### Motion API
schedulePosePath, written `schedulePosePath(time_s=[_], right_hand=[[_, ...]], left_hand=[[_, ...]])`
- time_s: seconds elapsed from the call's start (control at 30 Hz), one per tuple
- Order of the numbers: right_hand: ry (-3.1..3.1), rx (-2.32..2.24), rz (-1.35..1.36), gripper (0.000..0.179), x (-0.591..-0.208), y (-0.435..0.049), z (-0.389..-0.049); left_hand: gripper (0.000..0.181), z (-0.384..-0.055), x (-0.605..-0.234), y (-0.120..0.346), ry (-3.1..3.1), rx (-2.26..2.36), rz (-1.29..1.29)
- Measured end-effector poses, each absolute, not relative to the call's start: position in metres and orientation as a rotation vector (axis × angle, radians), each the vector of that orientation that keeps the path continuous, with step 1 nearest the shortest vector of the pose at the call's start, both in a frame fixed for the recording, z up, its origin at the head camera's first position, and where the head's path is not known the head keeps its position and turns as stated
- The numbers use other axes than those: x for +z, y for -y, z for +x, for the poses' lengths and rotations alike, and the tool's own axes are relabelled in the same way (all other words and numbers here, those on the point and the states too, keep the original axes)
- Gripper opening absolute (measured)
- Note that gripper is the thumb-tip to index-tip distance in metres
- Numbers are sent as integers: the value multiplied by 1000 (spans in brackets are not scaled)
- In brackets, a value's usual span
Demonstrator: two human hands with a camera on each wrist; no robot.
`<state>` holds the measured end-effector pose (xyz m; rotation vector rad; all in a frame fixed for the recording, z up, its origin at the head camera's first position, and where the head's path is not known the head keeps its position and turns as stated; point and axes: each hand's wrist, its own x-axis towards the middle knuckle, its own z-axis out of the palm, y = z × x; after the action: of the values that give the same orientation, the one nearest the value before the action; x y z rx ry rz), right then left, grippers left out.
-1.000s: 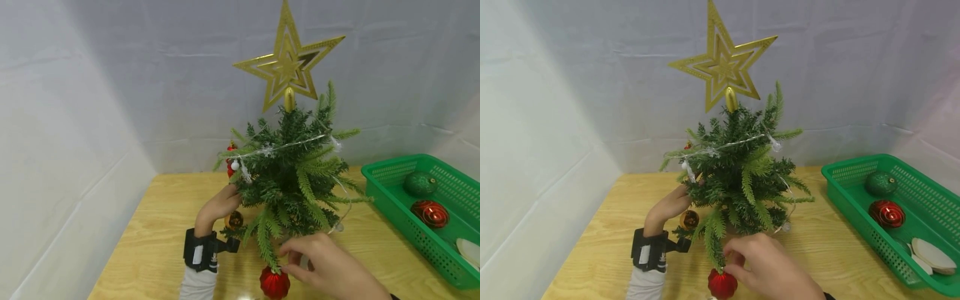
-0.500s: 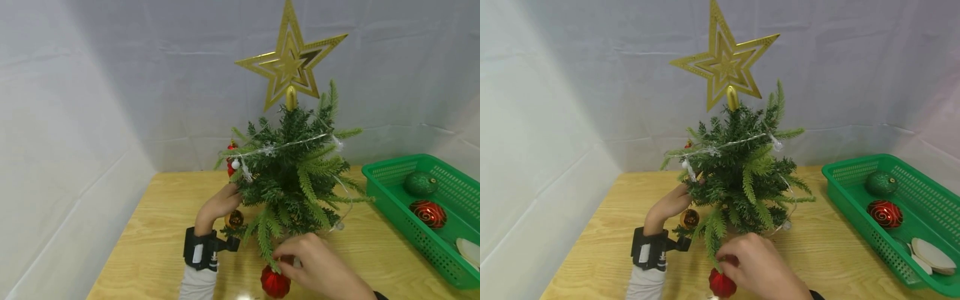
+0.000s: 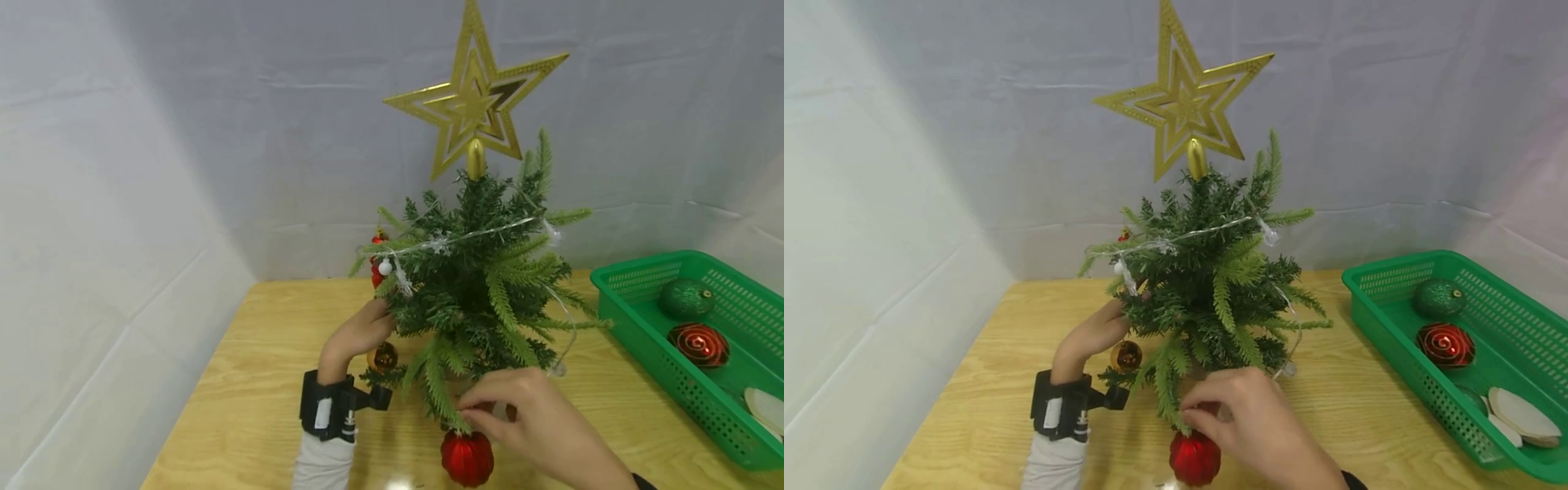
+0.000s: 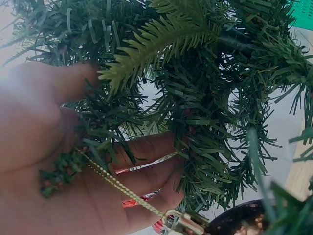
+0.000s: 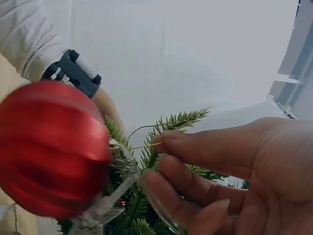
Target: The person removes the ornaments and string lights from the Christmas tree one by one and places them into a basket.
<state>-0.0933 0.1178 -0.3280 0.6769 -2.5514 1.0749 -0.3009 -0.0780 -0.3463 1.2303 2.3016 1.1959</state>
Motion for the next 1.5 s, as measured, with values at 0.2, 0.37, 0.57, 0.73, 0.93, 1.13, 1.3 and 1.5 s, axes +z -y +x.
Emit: schedulePosePath(time_s=[0.2,0.37,0.57,0.73,0.93,1.13,1.3,1.5], right_hand=[[2469,1276,695,12,-322,-122,-91],[2423,1434,809,19,-319,-122,-90],[2497,1257,1170,18,-321,-123,-90],[2545,1031,1324,14,-323,-125,-88],[2613,1031,1182,14,-320,-131,-84],[2759,1064,759,8,-316,-130,-86],[2850,794,473,9,-322,-120,-90],[2877,451,278,9,-335,-107,-94]], left_hand=[[24,-301,-345,77,-2305,1181,1220],[25,-300,-344,76,-2309,1171,1210],[28,-301,-344,76,-2305,1172,1229],[30,-302,-344,75,-2303,1178,1239],[31,-301,-344,75,-2304,1186,1239],[28,-301,-345,77,-2313,1183,1230],[27,-300,-345,78,-2315,1172,1219],[27,-301,-345,77,-2303,1193,1238]])
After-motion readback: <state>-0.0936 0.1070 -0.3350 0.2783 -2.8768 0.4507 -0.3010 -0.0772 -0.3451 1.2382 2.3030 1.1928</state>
